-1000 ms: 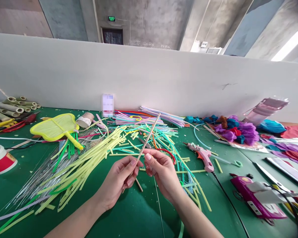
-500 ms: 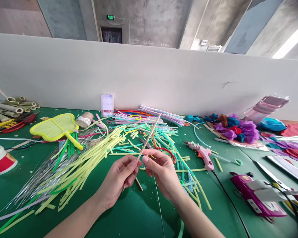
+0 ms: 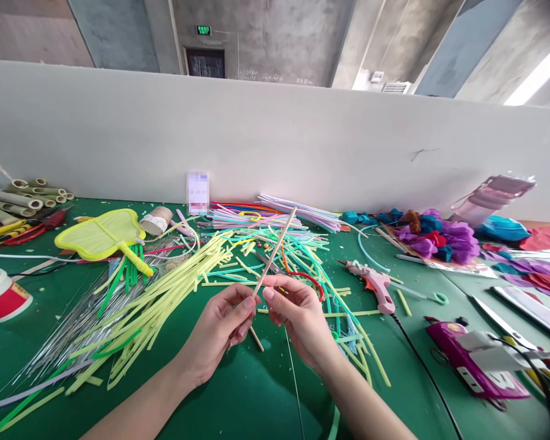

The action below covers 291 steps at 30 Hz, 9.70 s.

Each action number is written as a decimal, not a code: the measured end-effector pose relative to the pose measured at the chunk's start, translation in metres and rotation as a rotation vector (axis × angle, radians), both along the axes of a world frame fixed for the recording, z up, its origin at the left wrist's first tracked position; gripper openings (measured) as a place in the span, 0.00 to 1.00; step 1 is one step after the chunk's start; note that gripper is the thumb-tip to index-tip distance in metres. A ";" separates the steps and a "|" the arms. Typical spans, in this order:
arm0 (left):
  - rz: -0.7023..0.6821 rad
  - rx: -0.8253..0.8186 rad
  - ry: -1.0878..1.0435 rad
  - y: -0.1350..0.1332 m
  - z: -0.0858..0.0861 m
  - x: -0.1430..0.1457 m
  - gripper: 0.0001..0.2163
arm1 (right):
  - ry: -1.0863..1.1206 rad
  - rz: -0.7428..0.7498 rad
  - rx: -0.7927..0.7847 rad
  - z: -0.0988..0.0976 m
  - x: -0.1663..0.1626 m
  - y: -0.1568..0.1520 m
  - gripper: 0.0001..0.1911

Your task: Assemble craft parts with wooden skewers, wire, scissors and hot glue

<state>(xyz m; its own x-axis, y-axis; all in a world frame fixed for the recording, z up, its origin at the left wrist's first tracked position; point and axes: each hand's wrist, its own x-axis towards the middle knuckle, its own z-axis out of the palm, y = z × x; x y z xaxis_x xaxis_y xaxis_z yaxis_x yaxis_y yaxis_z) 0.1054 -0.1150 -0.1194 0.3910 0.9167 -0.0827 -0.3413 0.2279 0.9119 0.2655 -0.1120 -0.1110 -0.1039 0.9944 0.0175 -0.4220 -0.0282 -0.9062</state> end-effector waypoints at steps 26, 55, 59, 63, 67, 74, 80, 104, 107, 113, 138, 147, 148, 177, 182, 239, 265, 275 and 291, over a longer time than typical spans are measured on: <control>0.053 -0.005 -0.016 0.000 0.004 0.001 0.10 | -0.021 -0.008 -0.025 -0.001 -0.001 0.000 0.14; 0.081 -0.017 -0.011 0.002 -0.001 0.000 0.11 | -0.030 0.001 -0.020 0.002 -0.002 -0.001 0.13; 0.081 0.005 -0.002 0.003 -0.003 0.000 0.09 | -0.038 -0.001 0.004 -0.001 -0.002 0.000 0.12; 0.067 0.047 0.006 0.000 -0.003 0.001 0.08 | -0.039 0.002 0.033 -0.003 -0.002 0.000 0.11; 0.066 0.068 0.016 -0.001 0.000 0.002 0.08 | -0.038 -0.001 0.034 -0.002 -0.003 -0.001 0.12; 0.072 0.086 -0.005 -0.001 0.007 0.006 0.08 | -0.066 -0.002 0.050 -0.003 -0.005 0.000 0.12; 0.065 0.107 0.019 -0.002 0.005 0.006 0.07 | -0.063 -0.010 0.048 -0.003 -0.005 -0.001 0.12; 0.095 0.159 0.013 0.000 0.001 0.007 0.06 | -0.116 -0.079 0.125 -0.003 -0.005 0.000 0.09; 0.096 0.161 0.021 -0.001 0.000 0.007 0.06 | -0.121 -0.079 0.113 -0.002 -0.005 -0.001 0.10; 0.104 0.173 0.034 0.000 -0.002 0.006 0.06 | -0.139 -0.095 0.115 -0.002 -0.006 0.000 0.10; 0.007 0.171 0.040 -0.001 0.003 0.001 0.07 | -0.082 -0.082 0.142 0.001 0.000 -0.002 0.07; 0.101 0.199 0.120 -0.002 0.005 0.002 0.08 | -0.094 -0.085 0.115 0.002 -0.001 -0.003 0.08; 0.107 0.199 0.121 -0.002 0.005 0.002 0.07 | -0.086 -0.076 0.114 0.003 -0.001 -0.003 0.08; 0.294 0.283 0.244 -0.006 0.006 0.004 0.06 | -0.112 -0.142 0.113 0.000 -0.005 -0.004 0.09; 0.305 0.296 0.254 -0.008 0.005 0.005 0.06 | -0.090 -0.140 0.120 -0.001 -0.006 -0.003 0.07; 0.067 0.175 -0.070 -0.012 0.004 0.004 0.03 | -0.069 -0.005 0.393 0.002 0.003 -0.006 0.02; 0.329 0.718 0.404 -0.025 0.011 0.006 0.04 | -0.206 -0.257 0.483 0.004 -0.013 -0.020 0.11; 0.429 0.951 0.509 -0.025 0.015 0.008 0.08 | -0.150 -0.303 0.498 0.002 -0.018 -0.021 0.10; 0.426 1.018 0.566 -0.022 0.012 0.006 0.08 | -0.225 -0.359 0.469 -0.003 -0.017 -0.021 0.12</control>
